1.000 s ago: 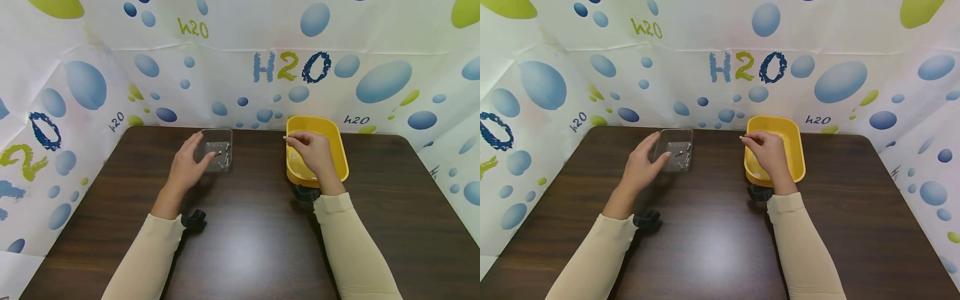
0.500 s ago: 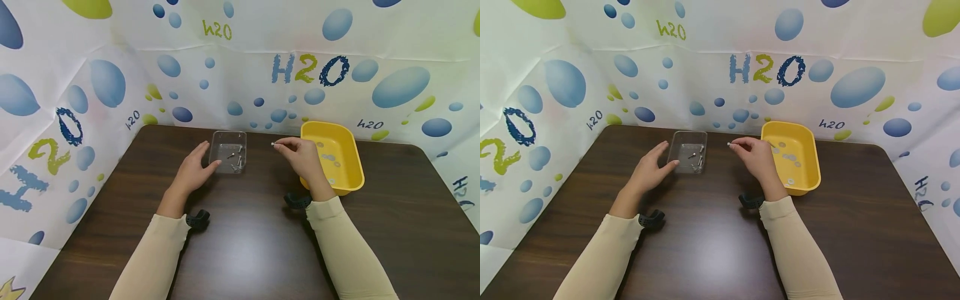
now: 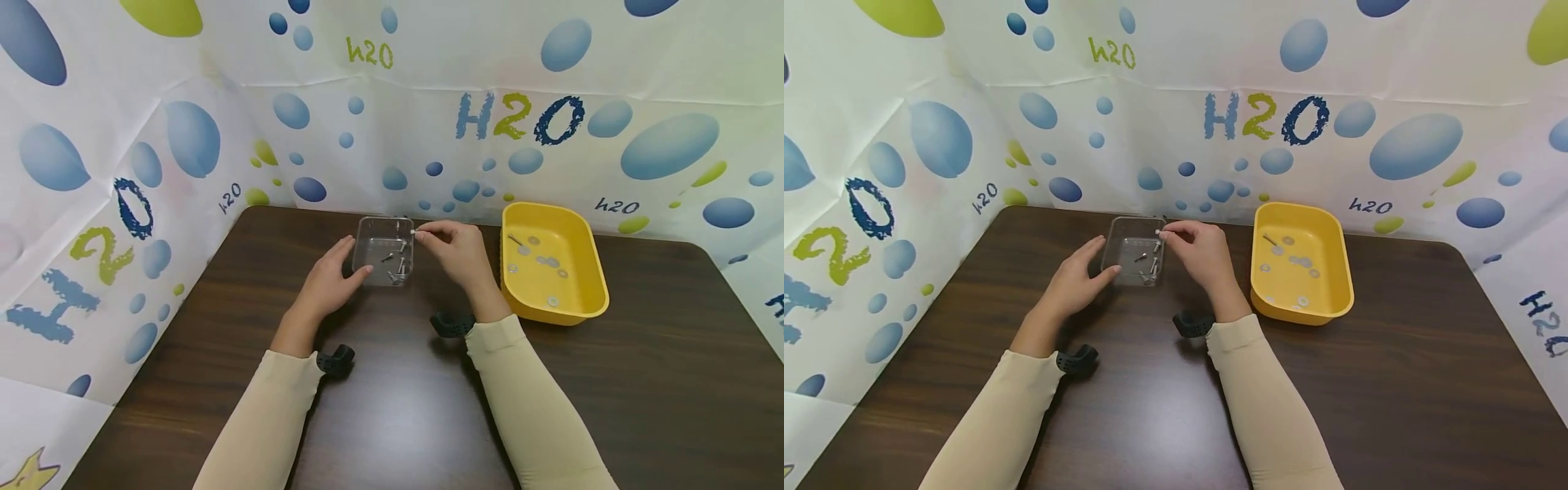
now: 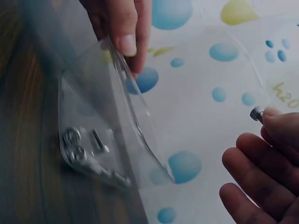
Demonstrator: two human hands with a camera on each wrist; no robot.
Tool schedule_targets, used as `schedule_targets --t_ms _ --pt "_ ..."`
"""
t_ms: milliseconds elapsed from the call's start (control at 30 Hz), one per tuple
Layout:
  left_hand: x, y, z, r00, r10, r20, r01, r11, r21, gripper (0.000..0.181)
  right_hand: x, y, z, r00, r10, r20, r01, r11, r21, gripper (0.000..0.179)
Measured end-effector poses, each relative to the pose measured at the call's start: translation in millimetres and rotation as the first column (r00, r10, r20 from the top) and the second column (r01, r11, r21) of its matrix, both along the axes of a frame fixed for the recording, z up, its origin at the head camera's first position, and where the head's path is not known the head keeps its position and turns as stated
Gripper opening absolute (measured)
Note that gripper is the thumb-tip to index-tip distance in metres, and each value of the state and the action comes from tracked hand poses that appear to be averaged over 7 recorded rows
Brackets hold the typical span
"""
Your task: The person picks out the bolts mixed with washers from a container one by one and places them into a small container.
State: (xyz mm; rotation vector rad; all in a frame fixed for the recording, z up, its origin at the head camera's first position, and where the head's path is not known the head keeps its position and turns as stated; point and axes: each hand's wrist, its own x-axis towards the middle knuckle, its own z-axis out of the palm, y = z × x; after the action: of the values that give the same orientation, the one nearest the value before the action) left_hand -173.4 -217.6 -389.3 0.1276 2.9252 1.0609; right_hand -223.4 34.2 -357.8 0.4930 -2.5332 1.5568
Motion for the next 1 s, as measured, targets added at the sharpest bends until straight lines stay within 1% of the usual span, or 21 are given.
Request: schedule_targets --t_ms 167,267,400,500,567,667,767,833,933,1000 --pt "-0.1 3.1 0.0 1.0 0.014 -0.004 -0.014 1.0 0.013 0.076 -2.8 -17 -4.4 1.0 0.017 0.014 -0.018 1.0 0.022 0.023" --pt "-1.3 4.1 0.9 1.0 0.011 0.002 -0.011 1.0 0.011 0.077 -3.0 -23 -6.4 0.999 0.037 0.025 -0.039 0.997 0.072 0.021" --pt "-2.4 3.9 2.6 1.0 0.002 0.006 -0.002 1.0 0.006 0.078 -1.0 -27 -10.3 0.997 0.066 0.028 -0.069 0.984 0.165 0.02" --pt "-3.4 3.4 3.9 1.0 0.001 0.002 -0.001 1.0 0.008 0.077 1.4 -29 -13.6 0.996 0.086 0.017 -0.088 0.975 0.203 0.019" --pt "-4.1 2.9 4.3 1.0 0.0 -0.002 0.0 1.0 0.007 0.077 2.3 -31 -16.1 0.995 0.099 -0.005 -0.095 0.971 0.22 0.018" --pt "-4.1 1.9 4.2 1.0 -0.002 -0.003 0.002 1.0 -0.004 0.076 3.4 -35 -20.5 0.989 0.132 -0.059 -0.112 0.958 0.264 0.018" --pt "-3.0 0.3 2.6 1.0 -0.003 0.005 0.003 1.0 -0.013 0.075 4.5 -39 -24.2 0.979 0.167 -0.116 -0.124 0.942 0.312 0.017" --pt "-2.4 -0.5 1.4 1.0 -0.006 0.007 0.006 1.0 -0.011 0.074 5.2 -40 -26.1 0.972 0.189 -0.138 -0.134 0.932 0.336 0.016" --pt "-2.5 -0.9 0.0 1.0 -0.012 0.009 0.012 1.0 -0.003 0.073 5.7 -43 -27.1 0.968 0.211 -0.135 -0.144 0.911 0.386 0.015" --pt "-3.1 -0.9 -0.8 1.0 -0.014 0.001 0.014 1.0 0.0 0.072 5.6 -44 -26.7 0.968 0.223 -0.118 -0.155 0.894 0.421 0.016"
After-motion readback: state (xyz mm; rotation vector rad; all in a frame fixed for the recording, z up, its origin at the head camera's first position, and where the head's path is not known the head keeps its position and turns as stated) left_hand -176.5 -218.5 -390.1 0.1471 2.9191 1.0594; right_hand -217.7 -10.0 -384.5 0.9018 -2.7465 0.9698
